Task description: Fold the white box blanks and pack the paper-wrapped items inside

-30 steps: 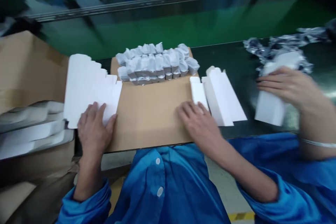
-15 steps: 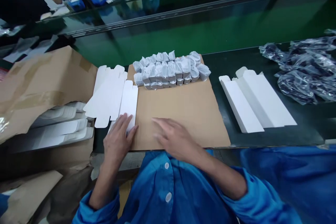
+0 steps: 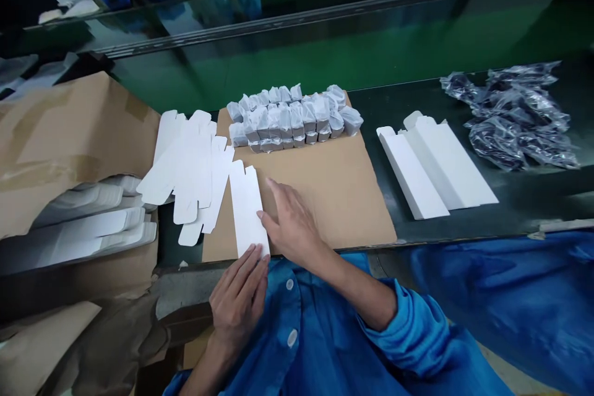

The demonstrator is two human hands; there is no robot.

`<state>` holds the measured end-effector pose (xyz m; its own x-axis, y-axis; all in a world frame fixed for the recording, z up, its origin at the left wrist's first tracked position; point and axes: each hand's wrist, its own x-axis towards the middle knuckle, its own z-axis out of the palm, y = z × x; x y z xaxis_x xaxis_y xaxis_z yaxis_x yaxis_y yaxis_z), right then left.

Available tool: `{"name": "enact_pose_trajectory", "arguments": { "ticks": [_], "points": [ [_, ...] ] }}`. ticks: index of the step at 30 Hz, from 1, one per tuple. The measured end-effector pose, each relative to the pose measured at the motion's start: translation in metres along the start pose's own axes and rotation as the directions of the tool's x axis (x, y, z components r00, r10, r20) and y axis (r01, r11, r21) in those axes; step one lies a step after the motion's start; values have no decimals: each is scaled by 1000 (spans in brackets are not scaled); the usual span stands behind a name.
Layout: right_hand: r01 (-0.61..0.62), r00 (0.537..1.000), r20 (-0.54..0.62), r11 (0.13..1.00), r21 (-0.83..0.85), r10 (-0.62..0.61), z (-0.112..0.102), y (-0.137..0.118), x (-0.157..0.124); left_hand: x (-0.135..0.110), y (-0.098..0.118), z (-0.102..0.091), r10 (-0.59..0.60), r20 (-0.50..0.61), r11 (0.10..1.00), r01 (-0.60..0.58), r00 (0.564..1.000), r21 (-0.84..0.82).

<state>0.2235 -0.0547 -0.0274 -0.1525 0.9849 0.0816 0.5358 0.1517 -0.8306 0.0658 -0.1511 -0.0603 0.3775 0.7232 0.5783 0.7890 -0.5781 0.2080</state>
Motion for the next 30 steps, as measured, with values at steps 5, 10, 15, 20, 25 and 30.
{"name": "enact_pose_trajectory", "arguments": {
  "ticks": [5,10,15,20,25,30],
  "points": [
    [-202,967,223,908,368,125,-14,1,4,11,18,-2,18,-83,985,-32,996,-172],
    [-61,895,442,963,261,-63,-75,-10,19,47,-7,-33,-234,-256,940,151,938,-306],
    [282,779,589,959,-20,-217,-119,-18,19,82,-55,-57,-500,457,470,674,736,-570],
    [507,850,418,717,-479,-321,-94,-15,-9,85,-55,-38,-501,662,39,779,558,-626],
    [632,765,375,500,-593,-523,-76,-5,-22,84,-64,-40,-358,757,24,816,546,-577],
    [692,721,405,569,-443,-562,-88,6,-17,91,-75,-41,-251,790,235,827,559,-511]
  ]
}}
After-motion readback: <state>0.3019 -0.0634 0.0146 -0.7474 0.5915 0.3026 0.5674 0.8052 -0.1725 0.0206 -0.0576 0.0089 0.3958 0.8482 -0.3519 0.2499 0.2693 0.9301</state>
